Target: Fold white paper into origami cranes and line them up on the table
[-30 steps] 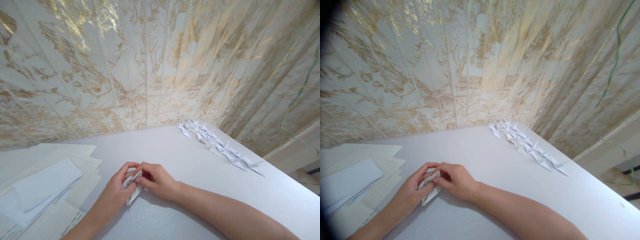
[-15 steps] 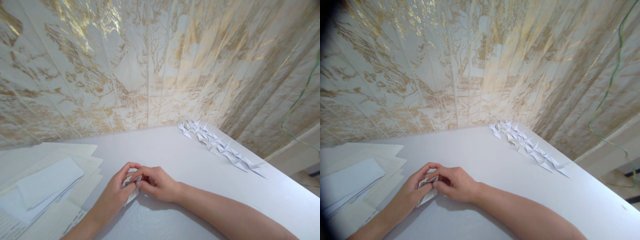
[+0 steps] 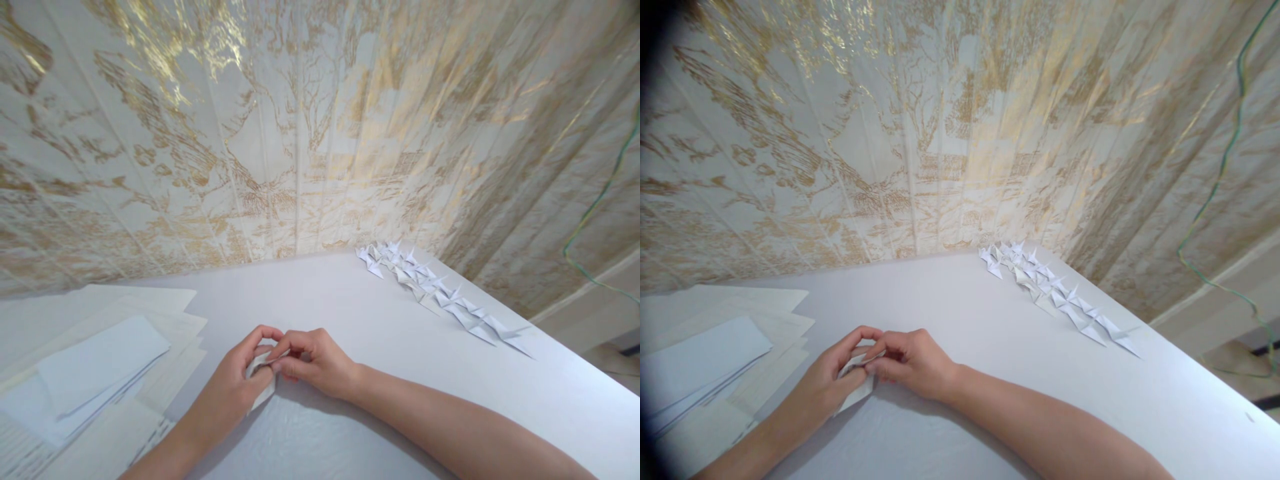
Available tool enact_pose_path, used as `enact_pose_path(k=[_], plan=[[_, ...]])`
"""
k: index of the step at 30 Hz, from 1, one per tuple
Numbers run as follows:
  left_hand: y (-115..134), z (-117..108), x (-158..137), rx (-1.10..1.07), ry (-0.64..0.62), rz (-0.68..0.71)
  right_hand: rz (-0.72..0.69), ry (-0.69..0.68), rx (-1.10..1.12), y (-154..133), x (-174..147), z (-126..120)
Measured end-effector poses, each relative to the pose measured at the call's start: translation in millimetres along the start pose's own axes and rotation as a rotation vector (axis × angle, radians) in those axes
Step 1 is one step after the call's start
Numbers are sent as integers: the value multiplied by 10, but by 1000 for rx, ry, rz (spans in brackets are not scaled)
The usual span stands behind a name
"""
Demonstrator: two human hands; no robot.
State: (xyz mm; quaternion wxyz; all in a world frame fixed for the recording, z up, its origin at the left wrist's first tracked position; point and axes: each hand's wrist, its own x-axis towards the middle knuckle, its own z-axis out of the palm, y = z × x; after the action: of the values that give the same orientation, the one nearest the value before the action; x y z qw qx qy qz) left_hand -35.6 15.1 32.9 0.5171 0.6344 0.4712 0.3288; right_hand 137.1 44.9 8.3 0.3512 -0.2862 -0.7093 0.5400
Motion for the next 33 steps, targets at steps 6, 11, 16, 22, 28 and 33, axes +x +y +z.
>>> enact_pose_path(k=[6, 11, 16, 22, 28, 33], plan=[[14, 1, -20, 63, -39, -4, -21, 44, -211, -4, -14, -32], [23, 4, -19, 112, -18, -18, -84, 147, -425, -7, -1, -80], [0, -10, -22, 62, -15, -37, -99, 206, -373, -24, -10, -114], [65, 34, -39, -15, -32, 11, -243, 131, -461, -100, -36, -94], [64, 94, -36, -16, -34, 76, -450, 36, -580, -180, -42, -50], [-54, 83, -21, -62, 59, 44, -561, 18, -575, -230, -51, -21]])
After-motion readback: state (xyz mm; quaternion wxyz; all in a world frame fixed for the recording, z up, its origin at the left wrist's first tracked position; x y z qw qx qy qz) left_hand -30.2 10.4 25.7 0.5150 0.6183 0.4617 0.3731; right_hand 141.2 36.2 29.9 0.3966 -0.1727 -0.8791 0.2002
